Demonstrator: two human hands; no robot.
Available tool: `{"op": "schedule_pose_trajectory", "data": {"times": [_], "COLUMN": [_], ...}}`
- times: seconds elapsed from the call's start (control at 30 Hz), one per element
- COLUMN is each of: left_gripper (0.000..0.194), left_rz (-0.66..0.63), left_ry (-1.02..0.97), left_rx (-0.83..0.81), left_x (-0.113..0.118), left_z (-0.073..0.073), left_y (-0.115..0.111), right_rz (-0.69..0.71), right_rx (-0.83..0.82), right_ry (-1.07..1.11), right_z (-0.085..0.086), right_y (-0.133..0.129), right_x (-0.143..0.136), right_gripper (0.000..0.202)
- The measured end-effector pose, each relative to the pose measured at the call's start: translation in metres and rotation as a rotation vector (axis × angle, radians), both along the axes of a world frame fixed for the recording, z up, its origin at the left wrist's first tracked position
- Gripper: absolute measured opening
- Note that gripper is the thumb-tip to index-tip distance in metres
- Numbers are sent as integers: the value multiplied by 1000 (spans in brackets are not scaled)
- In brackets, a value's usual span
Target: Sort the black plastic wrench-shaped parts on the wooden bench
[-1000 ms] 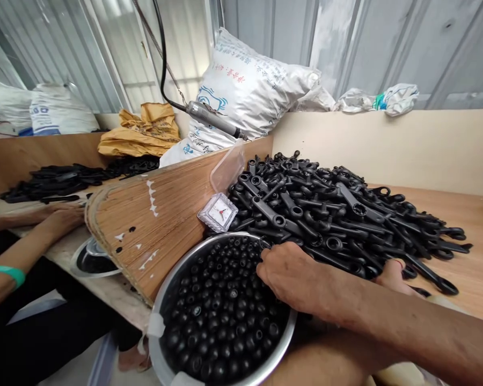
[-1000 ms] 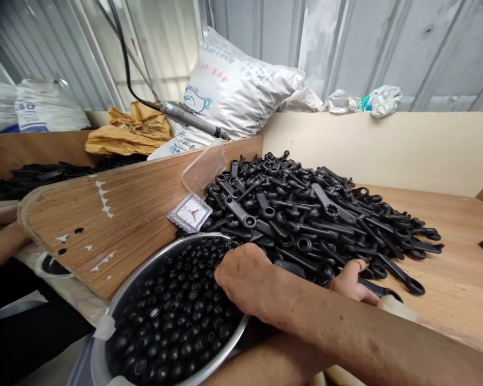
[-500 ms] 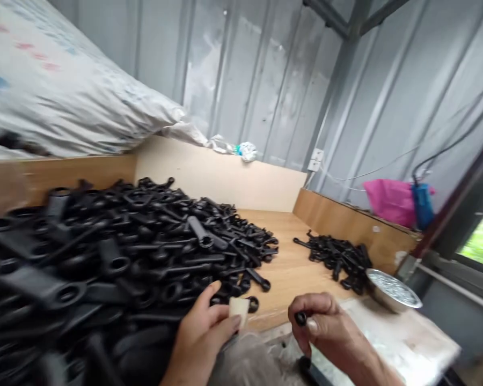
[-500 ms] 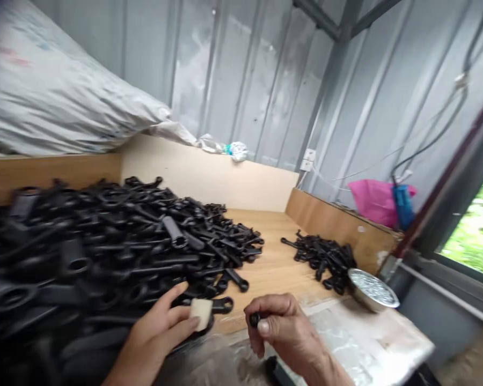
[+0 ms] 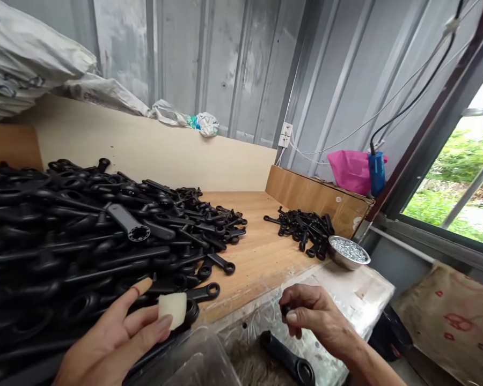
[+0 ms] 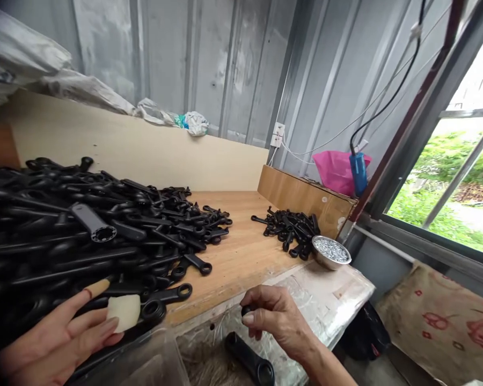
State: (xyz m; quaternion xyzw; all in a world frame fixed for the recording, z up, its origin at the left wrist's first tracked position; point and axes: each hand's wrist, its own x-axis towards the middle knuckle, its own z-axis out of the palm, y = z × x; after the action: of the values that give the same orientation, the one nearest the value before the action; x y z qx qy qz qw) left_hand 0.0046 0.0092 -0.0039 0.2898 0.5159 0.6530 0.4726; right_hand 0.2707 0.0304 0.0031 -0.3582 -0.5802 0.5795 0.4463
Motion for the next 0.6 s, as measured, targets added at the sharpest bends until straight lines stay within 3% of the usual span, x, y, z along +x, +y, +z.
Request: {"op": "schedule_pose_trajectory", "data": {"times": [0.1,0.23,0.43,0.6], "left_gripper": [86,88,92,89], "left_rz": [-4,-80,-166,-193], "left_ry": [-18,-68,-85,-78], "left_rx": [8,-49,-18,-2], "left_x": [1,-2,-13,-13], "left_z": [6,6,-13,-14], "left_y": [-5,-6,2,3], "right_rz": [-9,171,260,304], "right_rx": [197,448,546,622], "right_ry": [-471,-940,-1267,-1313], "right_z": [5,14,16,14], "right_y": [3,3,3,4], "right_x": [0,-9,-15,-15], "right_gripper": [18,15,12,16]}}
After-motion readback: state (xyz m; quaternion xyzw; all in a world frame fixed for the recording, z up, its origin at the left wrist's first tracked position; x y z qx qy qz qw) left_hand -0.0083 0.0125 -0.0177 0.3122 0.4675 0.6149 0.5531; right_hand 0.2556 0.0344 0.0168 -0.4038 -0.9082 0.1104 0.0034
